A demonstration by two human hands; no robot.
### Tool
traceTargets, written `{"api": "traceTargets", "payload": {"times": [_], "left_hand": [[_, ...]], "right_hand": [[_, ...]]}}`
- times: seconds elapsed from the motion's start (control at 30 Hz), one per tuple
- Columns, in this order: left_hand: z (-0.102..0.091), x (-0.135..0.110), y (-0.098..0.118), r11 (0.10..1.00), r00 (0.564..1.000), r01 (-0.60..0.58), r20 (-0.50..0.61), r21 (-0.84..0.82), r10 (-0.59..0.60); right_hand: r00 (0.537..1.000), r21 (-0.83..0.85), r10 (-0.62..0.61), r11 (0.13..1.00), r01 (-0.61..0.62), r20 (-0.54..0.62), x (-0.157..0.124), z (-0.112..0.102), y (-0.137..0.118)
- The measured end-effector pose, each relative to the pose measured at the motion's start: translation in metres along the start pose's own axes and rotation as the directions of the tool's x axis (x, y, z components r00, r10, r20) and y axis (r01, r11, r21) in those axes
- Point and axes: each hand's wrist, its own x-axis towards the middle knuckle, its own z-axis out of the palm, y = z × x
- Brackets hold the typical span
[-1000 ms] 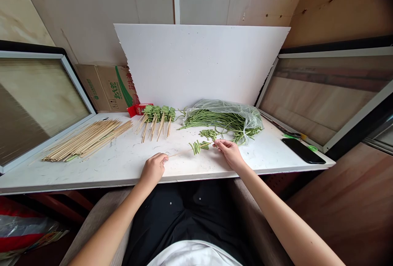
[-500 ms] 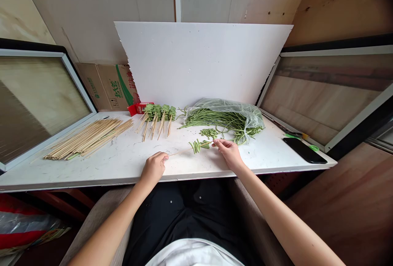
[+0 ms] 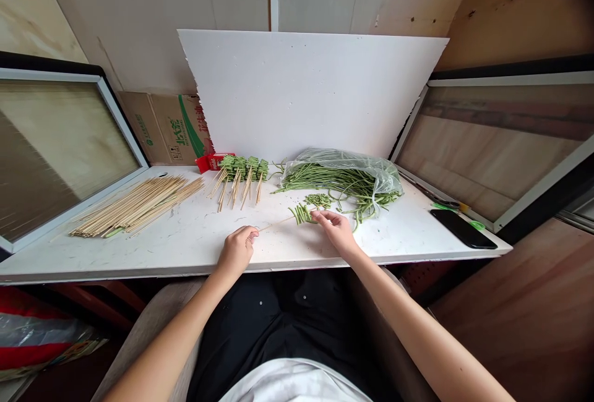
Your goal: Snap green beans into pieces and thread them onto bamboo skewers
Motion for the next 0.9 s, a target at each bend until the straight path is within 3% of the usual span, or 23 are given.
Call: {"api": "traceTargets", "payload": {"times": [0.07,0.13,0.23,0.33,0.6,0.9], "left_hand": [[0.000,0.000,0.000,1.000,1.000,0.022,-0.015,0.011,-0.022],[0.001,0.001,0.000,0.999,0.999,0.036,-0.028,0.022,-0.035],[0.002,0.001,0.000,0.998,0.998,0.051,-0.036,0.027,-0.050],[0.003,0.000,-0.001,0.998,0.998,0.060,-0.029,0.027,-0.059],[0.003,-0.002,-0.003,0.999,0.999,0.040,-0.023,0.036,-0.039],[0.001,-0.001,0.001,0.999,0.999,0.027,-0.020,0.046,-0.026]], "right_hand": [[0.999,-0.128,-0.051,0.990,0.050,0.001,0.003,-0.007,0.002],[0.988,-0.343,-0.151,0.927,0.155,0.039,0.006,-0.012,0.004],[0.945,-0.630,-0.276,0.705,0.325,0.178,0.008,-0.014,0.007],[0.923,-0.761,-0.287,0.529,0.376,0.256,0.011,-0.011,0.006],[0.900,-0.810,-0.229,0.396,0.433,0.370,0.021,-0.006,0.002],[0.865,-0.795,-0.292,0.353,0.493,0.407,0.014,-0.007,0.009]]}}
